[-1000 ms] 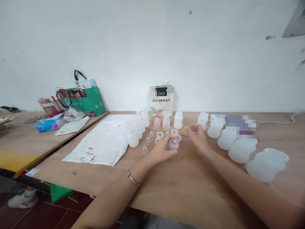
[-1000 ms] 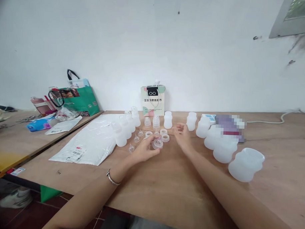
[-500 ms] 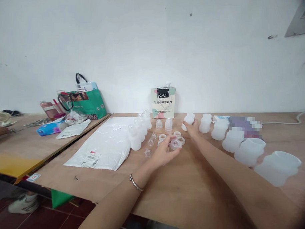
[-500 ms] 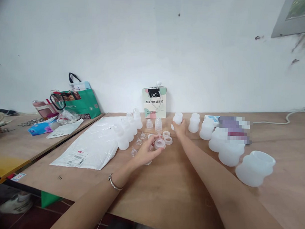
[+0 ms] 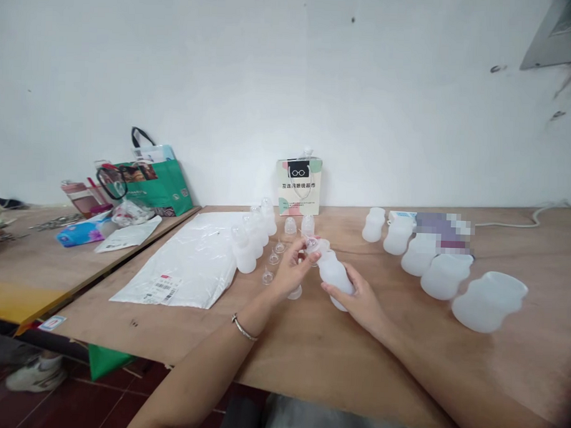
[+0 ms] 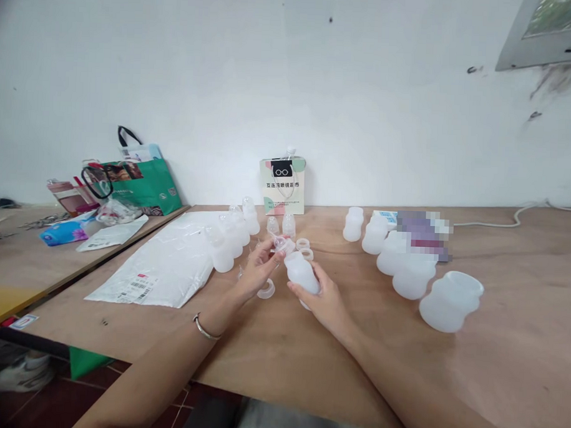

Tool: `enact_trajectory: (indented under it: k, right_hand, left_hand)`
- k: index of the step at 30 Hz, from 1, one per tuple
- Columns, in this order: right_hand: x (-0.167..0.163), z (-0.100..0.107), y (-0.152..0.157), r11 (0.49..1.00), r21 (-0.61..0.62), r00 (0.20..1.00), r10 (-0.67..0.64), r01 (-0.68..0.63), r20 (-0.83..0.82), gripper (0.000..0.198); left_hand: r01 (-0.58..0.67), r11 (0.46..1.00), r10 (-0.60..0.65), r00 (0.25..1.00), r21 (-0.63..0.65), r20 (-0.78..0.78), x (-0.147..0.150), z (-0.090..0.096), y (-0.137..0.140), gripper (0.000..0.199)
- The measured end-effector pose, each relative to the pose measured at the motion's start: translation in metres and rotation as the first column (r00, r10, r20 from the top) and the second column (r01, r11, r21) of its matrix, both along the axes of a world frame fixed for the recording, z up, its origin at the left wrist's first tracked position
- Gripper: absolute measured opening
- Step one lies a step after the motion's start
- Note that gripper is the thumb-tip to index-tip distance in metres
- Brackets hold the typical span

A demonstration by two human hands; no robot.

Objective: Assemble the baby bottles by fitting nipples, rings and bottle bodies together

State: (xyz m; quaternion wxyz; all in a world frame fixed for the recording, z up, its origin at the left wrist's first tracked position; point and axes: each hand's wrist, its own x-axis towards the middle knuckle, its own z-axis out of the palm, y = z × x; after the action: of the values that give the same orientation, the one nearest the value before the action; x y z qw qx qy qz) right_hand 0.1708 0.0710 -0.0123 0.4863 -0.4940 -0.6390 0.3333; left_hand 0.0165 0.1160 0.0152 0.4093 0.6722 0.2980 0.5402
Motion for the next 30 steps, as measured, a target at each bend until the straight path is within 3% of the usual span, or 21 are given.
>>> enact_trajectory:
  k: [6, 13, 18, 20, 24, 27, 30]
  right_hand:
    - [-0.005, 0.002, -0.003, 1.000, 0.019, 1.000, 0.024, -0.024, -0.017, 0.044]
    - [-0.003, 0.002, -0.005, 0.994, 0.095, 0.997, -0.055, 0.050, 0.047, 0.044]
    - [0.002, -0.001, -0.003, 0.976, 0.209, 0.985, -0.097, 0.066, 0.140, 0.047]
    - [0.003, -0.001, -0.001, 0.986, 0.162, 0.993, -0.051, 0.033, 0.109, 0.047]
    - [0.001, 0.004, 0.002, 0.995, 0.027, 0.994, 0.096, -0.095, -0.047, 0.043]
    - [0.001, 0.005, 0.003, 0.992, 0.009, 0.985, 0.128, -0.128, -0.119, 0.042]
    - [0.003, 0.004, 0.002, 0.990, -0.009, 0.976, 0.135, -0.139, -0.170, 0.041]
  left_hand:
    - [0.056, 0.998, -0.053, 0.989, 0.016, -0.139, 0.001, 0.003, -0.007, 0.036]
    - [0.147, 0.988, -0.149, 0.987, -0.041, -0.058, 0.004, 0.002, -0.007, 0.038]
    - [0.021, 0.999, -0.028, 0.989, -0.043, -0.148, 0.003, 0.004, -0.009, 0.035]
    - [0.075, 0.994, -0.084, 0.988, -0.077, -0.128, 0.002, 0.006, -0.010, 0.036]
    - [0.296, 0.942, -0.300, 0.954, -0.156, -0.002, 0.002, 0.009, -0.013, 0.046]
    - [0.294, 0.945, -0.286, 0.956, -0.143, 0.071, 0.005, 0.008, -0.012, 0.054]
    - [0.195, 0.968, -0.185, 0.980, -0.160, 0.081, 0.005, 0.005, -0.007, 0.061]
